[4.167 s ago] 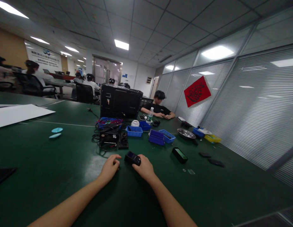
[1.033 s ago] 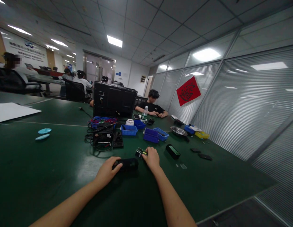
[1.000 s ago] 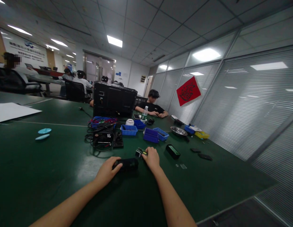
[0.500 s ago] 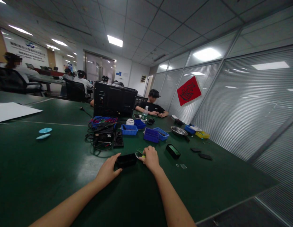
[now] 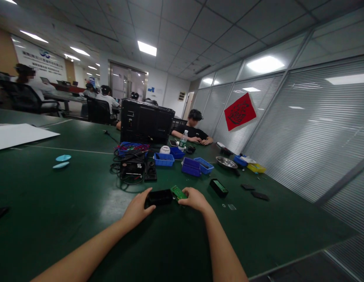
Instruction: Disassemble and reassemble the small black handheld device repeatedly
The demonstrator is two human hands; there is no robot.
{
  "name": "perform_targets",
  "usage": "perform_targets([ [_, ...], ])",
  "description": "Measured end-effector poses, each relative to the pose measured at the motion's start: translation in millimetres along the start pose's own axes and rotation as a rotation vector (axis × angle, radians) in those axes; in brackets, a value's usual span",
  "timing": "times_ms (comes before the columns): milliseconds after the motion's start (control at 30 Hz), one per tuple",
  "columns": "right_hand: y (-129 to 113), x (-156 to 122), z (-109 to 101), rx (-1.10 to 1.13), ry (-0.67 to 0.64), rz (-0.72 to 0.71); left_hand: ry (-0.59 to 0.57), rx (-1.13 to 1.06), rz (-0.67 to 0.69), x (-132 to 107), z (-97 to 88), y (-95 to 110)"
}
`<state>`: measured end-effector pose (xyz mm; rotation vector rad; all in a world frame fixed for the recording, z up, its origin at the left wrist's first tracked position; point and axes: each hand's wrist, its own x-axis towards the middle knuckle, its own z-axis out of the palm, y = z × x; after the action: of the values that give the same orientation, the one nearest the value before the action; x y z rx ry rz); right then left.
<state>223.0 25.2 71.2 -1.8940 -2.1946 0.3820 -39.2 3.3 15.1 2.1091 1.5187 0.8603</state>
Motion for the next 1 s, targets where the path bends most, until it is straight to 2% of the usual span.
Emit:
perform_targets([
  [200, -1, 6, 8, -0.034, 0.085, 0.063, -0.008, -0.011, -0.033, 0, -1.8, 2],
  [300, -1, 9, 10, -0.032, 0.213, 0.105, -0.021, -0.009, -0.041, 0, -4.8, 3],
  [400, -4, 12, 8, 0.103, 0.388, 0.051, -0.046, -0.020, -0.025, 0, -7.3, 5],
  [467, -9, 12, 8, 0.292, 0.424, -0.032, -0.065, -0.033, -0.002, 0, -8.1, 6],
  [567, -20, 9, 7, 0.607, 0.292, -0.159, -0.080, -0.038, 0.022, 0, -7.9, 7],
  [633, -27, 4, 6, 0.704, 0.180, -0.244, -0.077, -0.036, 0.025, 0, -7.7, 7],
  [733, -36, -5, 3, 0.647, 0.075, -0.336, -0.073, -0.035, 0.026, 0, -7.5, 8],
  [833, -42, -10, 2, 0.532, 0.005, -0.354, -0.069, -0.036, 0.034, 0, -6.9, 7],
  [1000, -46, -10, 6, 0.469, -0.005, -0.358, -0.065, -0.041, 0.034, 0, -5.4, 5],
])
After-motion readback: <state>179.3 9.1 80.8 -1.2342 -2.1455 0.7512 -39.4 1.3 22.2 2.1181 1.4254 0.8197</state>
